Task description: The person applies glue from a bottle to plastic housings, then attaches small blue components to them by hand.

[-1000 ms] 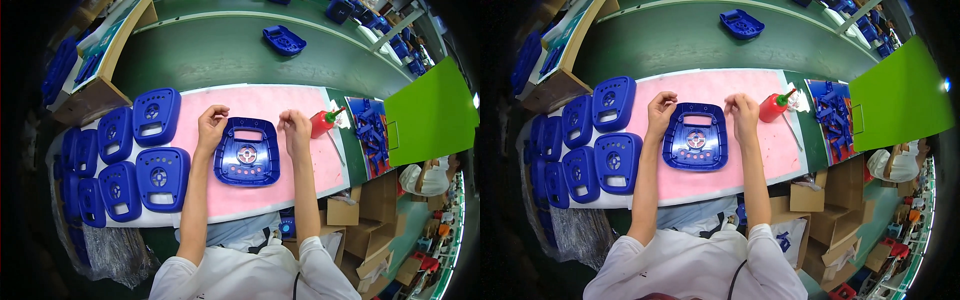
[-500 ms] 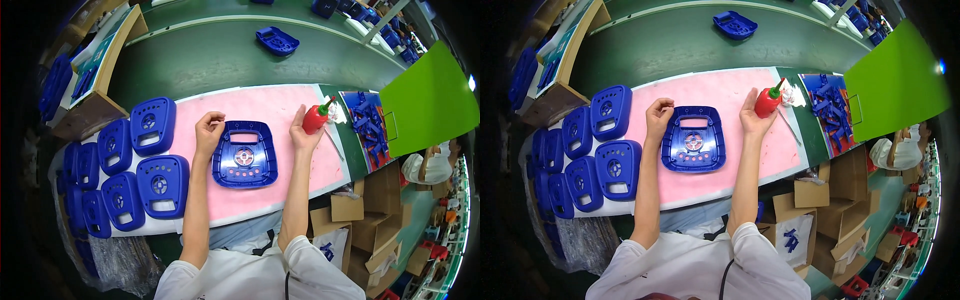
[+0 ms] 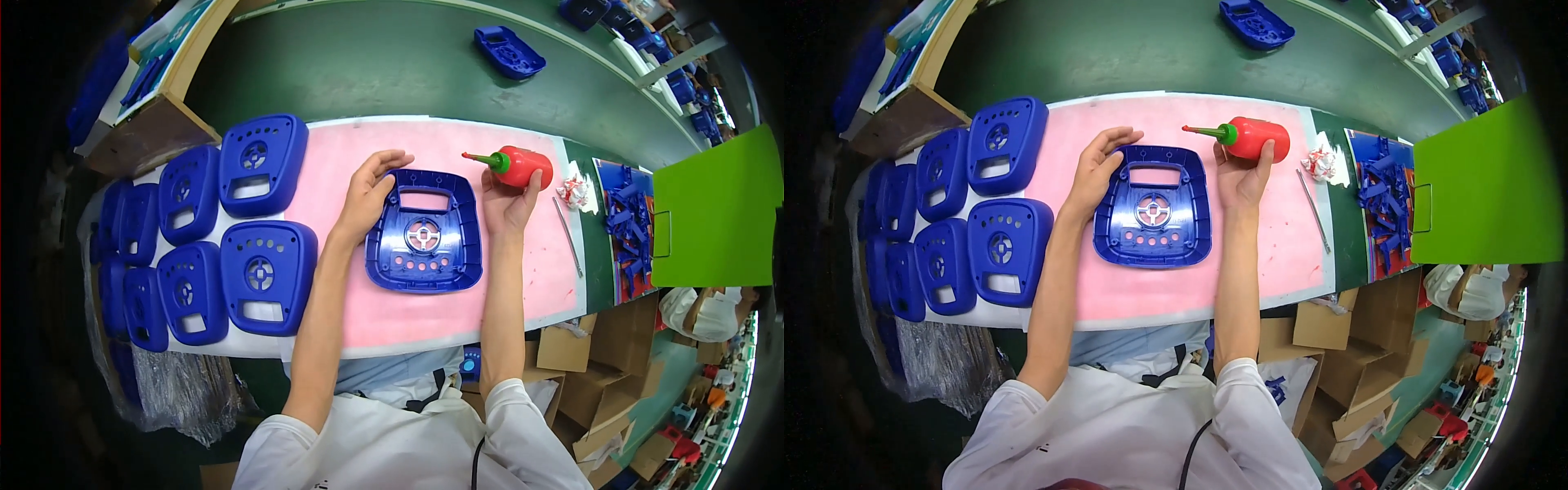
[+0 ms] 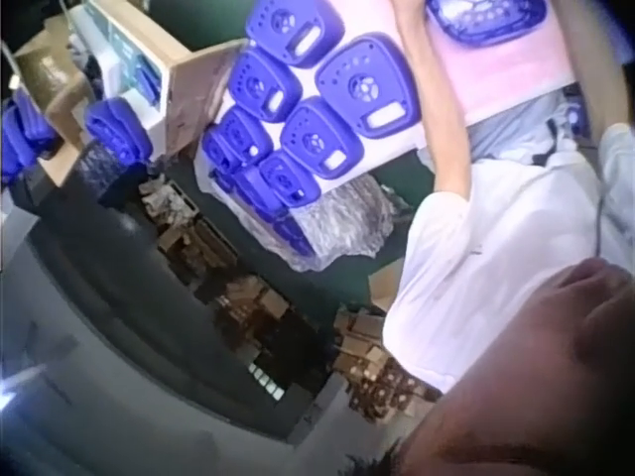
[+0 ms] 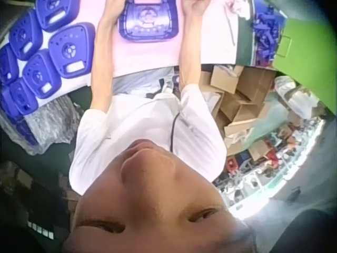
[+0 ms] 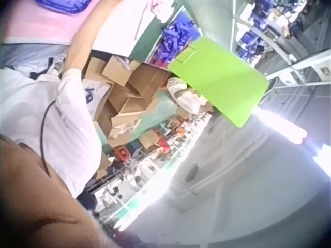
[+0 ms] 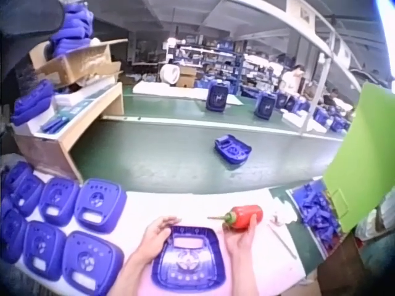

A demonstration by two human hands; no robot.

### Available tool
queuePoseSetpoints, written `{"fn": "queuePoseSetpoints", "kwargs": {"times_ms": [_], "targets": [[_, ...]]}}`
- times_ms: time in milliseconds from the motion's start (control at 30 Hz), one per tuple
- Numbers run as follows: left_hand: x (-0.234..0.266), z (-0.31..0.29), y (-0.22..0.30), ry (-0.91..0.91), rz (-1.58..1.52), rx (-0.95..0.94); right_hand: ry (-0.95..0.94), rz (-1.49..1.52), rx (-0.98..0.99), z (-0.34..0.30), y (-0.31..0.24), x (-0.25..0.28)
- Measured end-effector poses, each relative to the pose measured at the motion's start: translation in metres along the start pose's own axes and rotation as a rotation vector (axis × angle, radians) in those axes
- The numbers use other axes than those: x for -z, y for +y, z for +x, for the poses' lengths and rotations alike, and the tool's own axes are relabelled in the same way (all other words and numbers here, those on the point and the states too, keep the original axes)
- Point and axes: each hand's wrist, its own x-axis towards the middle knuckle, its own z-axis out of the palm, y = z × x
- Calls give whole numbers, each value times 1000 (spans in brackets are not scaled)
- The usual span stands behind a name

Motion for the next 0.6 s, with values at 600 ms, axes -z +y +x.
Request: {"fn": "queuePoseSetpoints", "kwargs": {"times_ms": [600], "targets": [[-1, 5, -6, 8, -6, -16, -73, -308, 121, -4, 16, -16]]}}
